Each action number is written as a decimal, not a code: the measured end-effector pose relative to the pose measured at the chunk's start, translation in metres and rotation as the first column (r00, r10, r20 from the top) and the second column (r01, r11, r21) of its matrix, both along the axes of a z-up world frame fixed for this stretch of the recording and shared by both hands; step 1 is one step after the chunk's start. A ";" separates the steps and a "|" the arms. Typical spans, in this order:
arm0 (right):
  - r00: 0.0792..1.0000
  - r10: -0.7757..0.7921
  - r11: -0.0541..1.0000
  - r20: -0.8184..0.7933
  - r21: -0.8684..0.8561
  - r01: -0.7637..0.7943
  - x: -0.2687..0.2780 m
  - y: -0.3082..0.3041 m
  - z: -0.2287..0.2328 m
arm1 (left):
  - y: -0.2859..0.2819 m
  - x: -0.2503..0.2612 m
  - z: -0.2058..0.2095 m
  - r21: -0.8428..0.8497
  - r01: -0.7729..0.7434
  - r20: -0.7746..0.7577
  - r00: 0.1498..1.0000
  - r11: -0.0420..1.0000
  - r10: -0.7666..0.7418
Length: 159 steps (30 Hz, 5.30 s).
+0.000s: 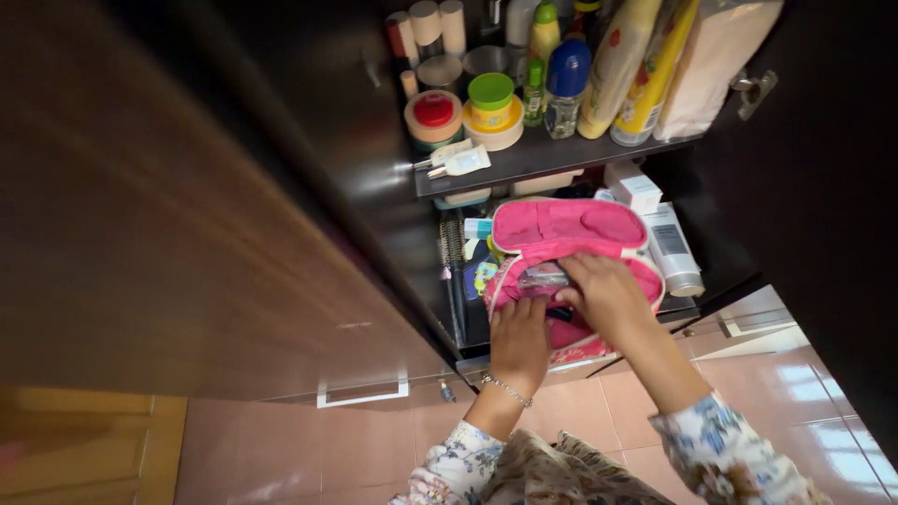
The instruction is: Organizing cosmetics and skincare products from a makeup bag and wardrobe into a plastic drawer.
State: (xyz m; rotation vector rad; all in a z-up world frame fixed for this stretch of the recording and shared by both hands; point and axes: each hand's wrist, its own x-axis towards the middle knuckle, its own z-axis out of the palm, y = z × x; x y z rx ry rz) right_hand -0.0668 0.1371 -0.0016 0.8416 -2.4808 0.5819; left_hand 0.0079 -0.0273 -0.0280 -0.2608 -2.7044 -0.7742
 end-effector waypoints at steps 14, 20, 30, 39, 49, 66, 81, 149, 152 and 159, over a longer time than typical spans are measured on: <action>0.889 -0.389 0.899 0.240 0.311 0.309 -0.064 -0.007 0.003 | -0.010 0.003 -0.005 -0.048 0.100 -0.171 0.979 0.994 -0.107; 0.941 -0.246 0.923 0.232 0.352 0.155 -0.053 -0.012 -0.001 | -0.014 0.004 -0.002 0.004 0.075 -0.121 0.990 0.997 -0.074; 0.819 -0.305 0.865 0.485 0.501 0.026 -0.091 -0.006 -0.008 | -0.018 0.003 0.004 0.036 0.078 -0.126 0.989 0.996 -0.073; 0.804 -0.328 0.806 0.496 0.591 -0.036 -0.099 -0.007 0.002 | -0.019 0.002 0.015 0.070 0.093 -0.144 0.986 0.993 -0.082; 0.723 -0.130 0.884 0.679 0.409 -0.225 -0.045 0.002 0.010 | -0.032 0.006 0.041 0.111 -0.168 -0.443 0.874 0.980 0.200; 0.901 -0.193 0.932 0.388 0.360 0.044 0.009 -0.023 0.057 | -0.050 -0.010 0.071 0.362 0.055 -0.330 0.941 0.930 0.073; 0.890 -0.293 0.836 0.350 0.546 0.061 0.024 -0.045 -0.018 | -0.051 0.025 0.047 0.479 0.023 -0.308 0.941 0.878 0.143; 0.863 0.177 0.951 0.473 -0.307 -0.026 0.049 0.096 0.031 | 0.046 -0.044 0.040 0.027 0.271 -0.049 0.962 0.962 -0.270; 0.887 0.155 0.971 0.435 -0.231 -0.057 0.045 0.104 0.029 | 0.068 -0.066 0.032 -0.020 0.245 -0.006 0.969 0.969 -0.246; 0.940 0.032 0.965 0.339 -0.254 0.059 0.026 0.097 0.028 | 0.072 -0.066 0.042 -0.030 0.263 0.155 0.954 0.964 -0.256</action>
